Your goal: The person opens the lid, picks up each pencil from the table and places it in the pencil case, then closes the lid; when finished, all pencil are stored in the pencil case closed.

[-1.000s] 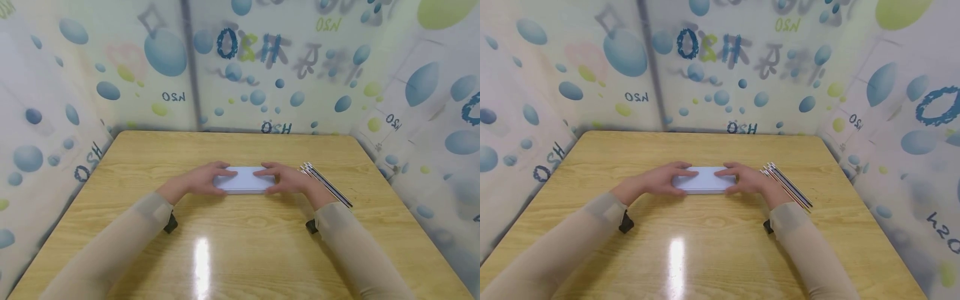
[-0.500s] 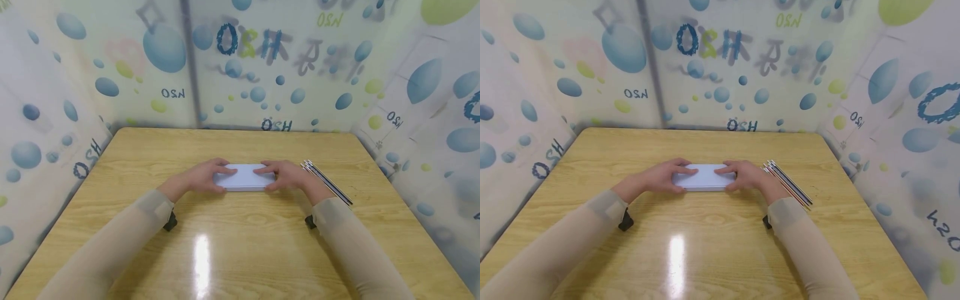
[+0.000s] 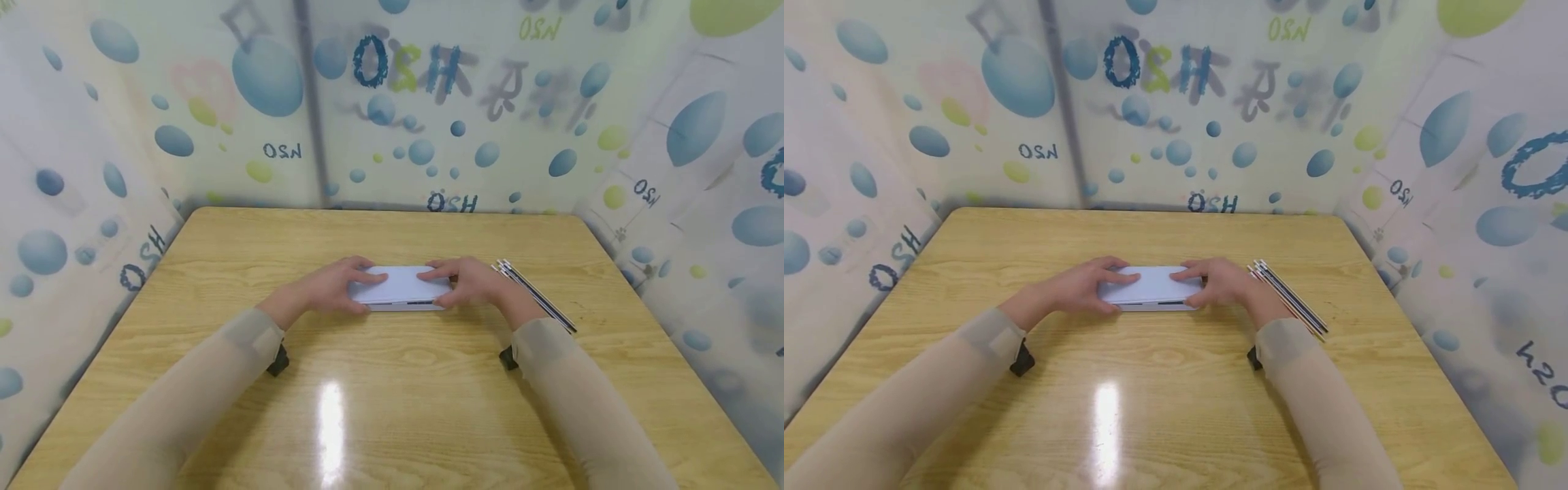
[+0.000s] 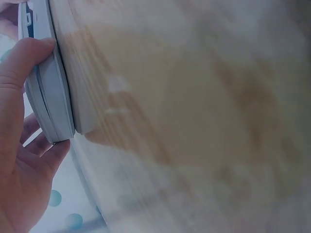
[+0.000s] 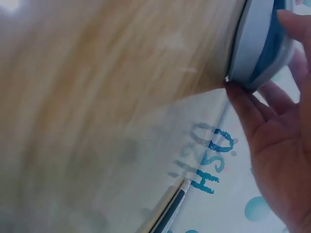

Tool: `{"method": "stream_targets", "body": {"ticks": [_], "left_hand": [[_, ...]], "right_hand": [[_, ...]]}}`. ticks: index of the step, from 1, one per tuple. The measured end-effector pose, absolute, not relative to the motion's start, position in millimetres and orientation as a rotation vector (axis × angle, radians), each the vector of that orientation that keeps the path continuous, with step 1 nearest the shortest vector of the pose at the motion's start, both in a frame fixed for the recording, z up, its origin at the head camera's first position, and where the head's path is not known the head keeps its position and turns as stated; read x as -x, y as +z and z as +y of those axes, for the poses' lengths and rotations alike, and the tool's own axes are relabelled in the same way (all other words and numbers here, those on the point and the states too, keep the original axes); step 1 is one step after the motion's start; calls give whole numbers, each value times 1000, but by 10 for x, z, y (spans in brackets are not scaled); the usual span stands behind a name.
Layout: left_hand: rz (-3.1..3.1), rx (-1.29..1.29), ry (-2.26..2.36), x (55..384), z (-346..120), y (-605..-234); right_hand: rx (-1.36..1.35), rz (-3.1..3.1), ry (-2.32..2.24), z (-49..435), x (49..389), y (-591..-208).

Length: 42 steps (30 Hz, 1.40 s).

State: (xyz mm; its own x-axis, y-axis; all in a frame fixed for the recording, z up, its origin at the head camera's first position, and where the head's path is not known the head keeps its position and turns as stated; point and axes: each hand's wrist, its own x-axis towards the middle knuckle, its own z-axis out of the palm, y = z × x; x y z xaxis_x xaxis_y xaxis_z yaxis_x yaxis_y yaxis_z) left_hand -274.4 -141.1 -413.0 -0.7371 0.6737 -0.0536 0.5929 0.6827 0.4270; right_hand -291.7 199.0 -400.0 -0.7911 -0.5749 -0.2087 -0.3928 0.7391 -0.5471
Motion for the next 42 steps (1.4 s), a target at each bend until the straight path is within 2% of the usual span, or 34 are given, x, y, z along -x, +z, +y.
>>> {"method": "stream_targets", "body": {"ticks": [8,34,42], "left_hand": [[2640,-979,651,2776,-1452,-4160],[2632,-1026,911,2679,-1770,-4101],[2639,-1046,1012,2669,-1796,-4037]], "right_hand": [[805,2519,-753,1975,2902,-4042],[762,2575,-809,2097,2763,-3930],[874,2633,-975,2207,2654,-3818]]}}
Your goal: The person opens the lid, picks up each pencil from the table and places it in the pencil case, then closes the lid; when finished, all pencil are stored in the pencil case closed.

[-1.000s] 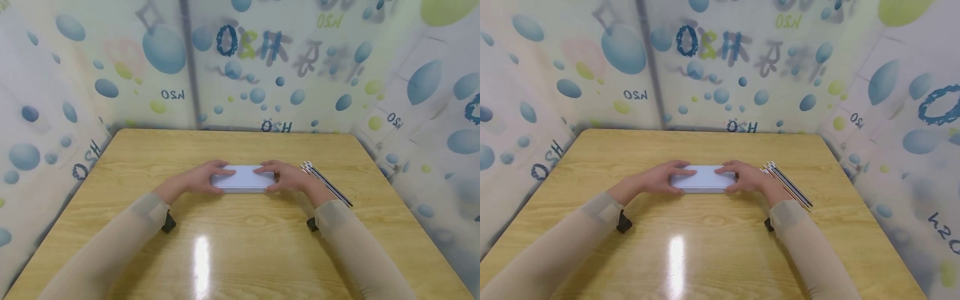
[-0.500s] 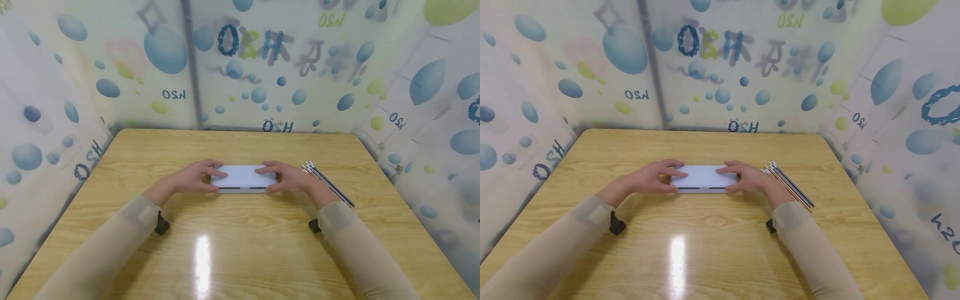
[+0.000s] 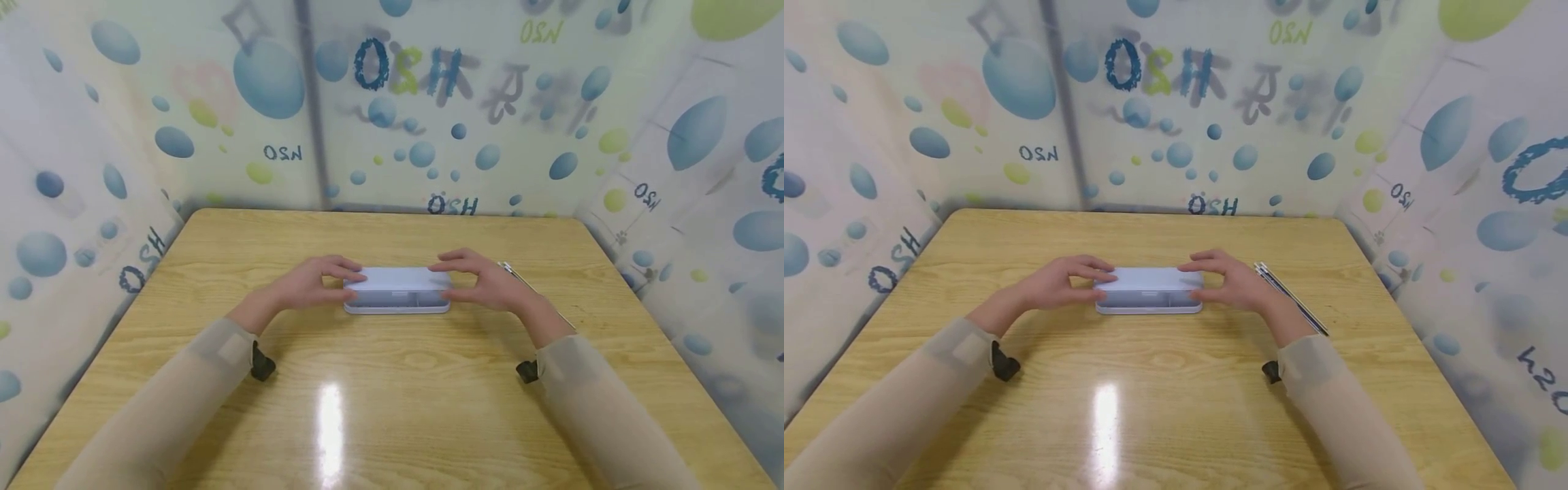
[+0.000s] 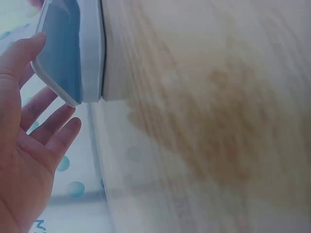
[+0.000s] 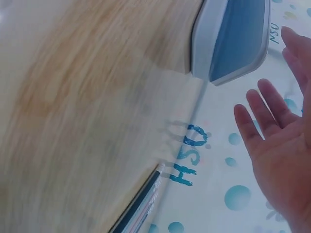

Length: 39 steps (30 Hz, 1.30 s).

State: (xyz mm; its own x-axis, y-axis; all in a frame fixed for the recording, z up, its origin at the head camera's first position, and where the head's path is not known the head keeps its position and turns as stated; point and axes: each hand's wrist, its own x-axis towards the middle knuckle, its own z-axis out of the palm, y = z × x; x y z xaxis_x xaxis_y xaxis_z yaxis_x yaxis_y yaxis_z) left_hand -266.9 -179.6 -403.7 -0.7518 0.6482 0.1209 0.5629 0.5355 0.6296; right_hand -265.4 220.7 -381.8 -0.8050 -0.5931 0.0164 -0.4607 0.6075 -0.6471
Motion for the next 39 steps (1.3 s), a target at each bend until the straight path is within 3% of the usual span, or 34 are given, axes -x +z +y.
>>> {"method": "stream_targets", "body": {"ticks": [14,39], "left_hand": [[2718,-956,1165,2777,-1786,-3952],[2736,-846,1231,2900,-1777,-3857]], "right_hand": [[866,2576,-1043,2306,2537,-3768],[682,2608,-759,2153,2695,-4046]]}}
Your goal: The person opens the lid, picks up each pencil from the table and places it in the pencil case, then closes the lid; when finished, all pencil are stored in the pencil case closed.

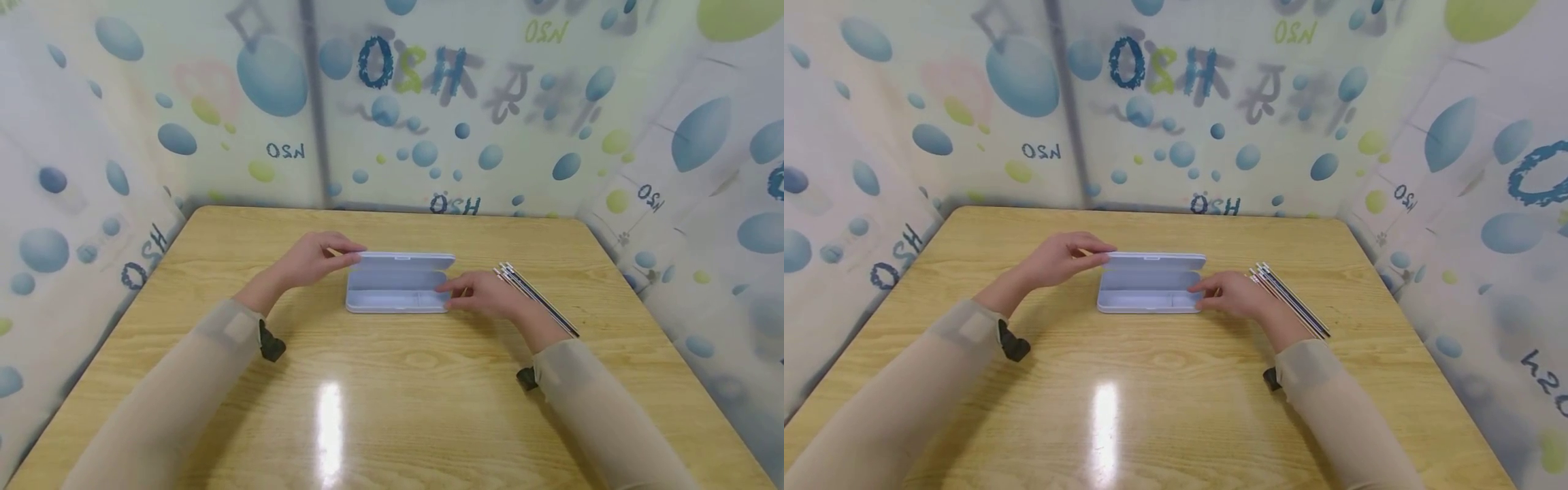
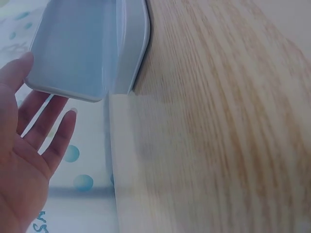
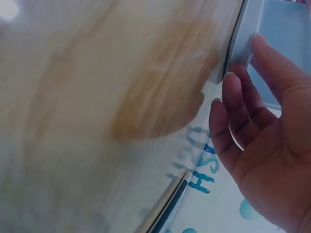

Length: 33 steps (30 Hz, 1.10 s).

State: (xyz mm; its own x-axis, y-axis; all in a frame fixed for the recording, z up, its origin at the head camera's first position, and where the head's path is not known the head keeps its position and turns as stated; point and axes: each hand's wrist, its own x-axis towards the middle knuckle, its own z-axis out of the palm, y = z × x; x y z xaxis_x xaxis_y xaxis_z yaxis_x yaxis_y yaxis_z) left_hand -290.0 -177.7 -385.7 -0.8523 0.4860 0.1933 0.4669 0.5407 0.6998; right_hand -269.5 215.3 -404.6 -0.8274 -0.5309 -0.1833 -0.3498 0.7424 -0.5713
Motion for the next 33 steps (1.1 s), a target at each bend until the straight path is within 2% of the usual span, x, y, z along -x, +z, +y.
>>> {"method": "stream_targets", "body": {"ticks": [13,33], "left_hand": [[2832,-765,1220,3048,-1782,-3875],[2711,-602,1274,3329,-1721,-4182]], "right_hand": [[585,2586,-771,2143,2681,-4042],[562,2565,-806,2141,2692,-4052]]}}
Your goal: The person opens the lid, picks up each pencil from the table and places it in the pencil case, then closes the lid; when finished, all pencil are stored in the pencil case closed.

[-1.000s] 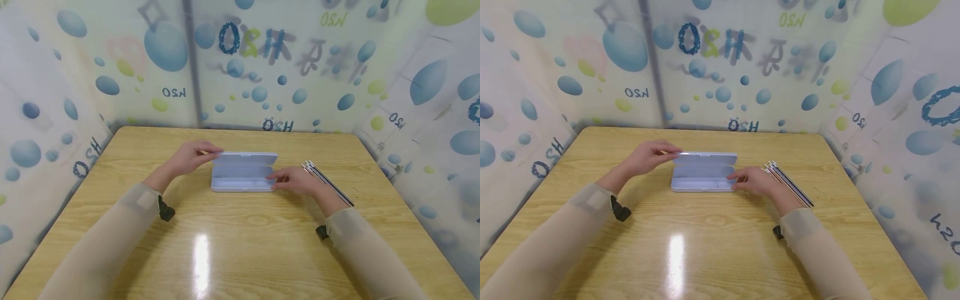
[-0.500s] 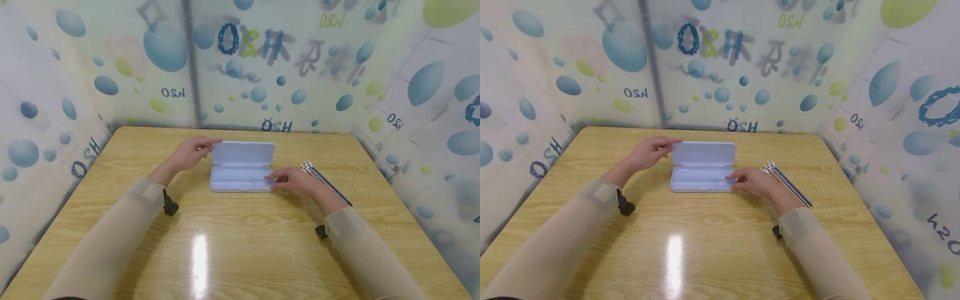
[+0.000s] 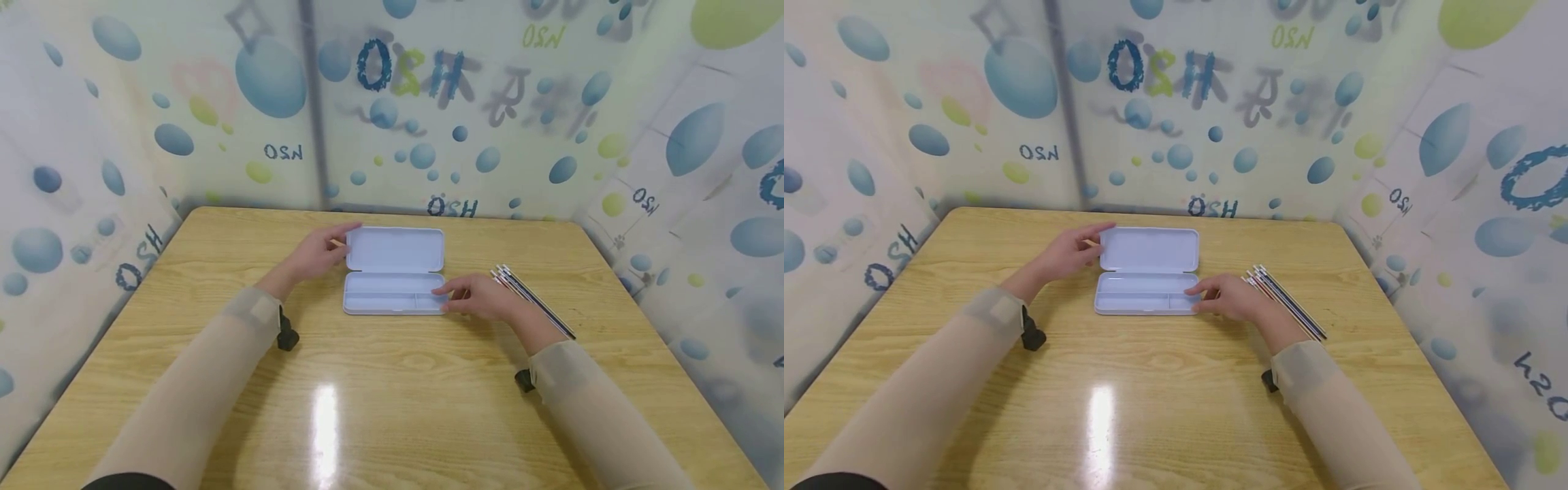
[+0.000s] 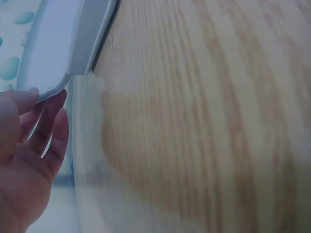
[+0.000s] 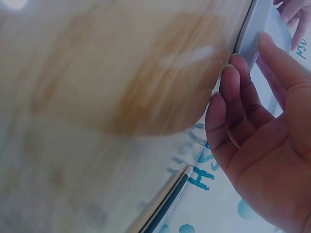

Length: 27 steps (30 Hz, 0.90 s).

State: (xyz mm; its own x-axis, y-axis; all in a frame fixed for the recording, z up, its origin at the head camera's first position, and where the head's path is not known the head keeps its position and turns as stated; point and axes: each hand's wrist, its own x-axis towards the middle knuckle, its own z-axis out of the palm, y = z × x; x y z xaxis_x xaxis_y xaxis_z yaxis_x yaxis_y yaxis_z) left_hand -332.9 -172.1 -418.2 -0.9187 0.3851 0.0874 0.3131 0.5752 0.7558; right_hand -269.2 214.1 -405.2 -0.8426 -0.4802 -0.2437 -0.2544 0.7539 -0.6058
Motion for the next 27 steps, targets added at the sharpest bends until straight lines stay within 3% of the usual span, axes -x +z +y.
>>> {"method": "stream_targets", "body": {"ticks": [27], "left_hand": [[2541,-415,1133,3268,-1843,-4275]], "right_hand": [[525,2528,-820,2138,2679,-4033]]}}
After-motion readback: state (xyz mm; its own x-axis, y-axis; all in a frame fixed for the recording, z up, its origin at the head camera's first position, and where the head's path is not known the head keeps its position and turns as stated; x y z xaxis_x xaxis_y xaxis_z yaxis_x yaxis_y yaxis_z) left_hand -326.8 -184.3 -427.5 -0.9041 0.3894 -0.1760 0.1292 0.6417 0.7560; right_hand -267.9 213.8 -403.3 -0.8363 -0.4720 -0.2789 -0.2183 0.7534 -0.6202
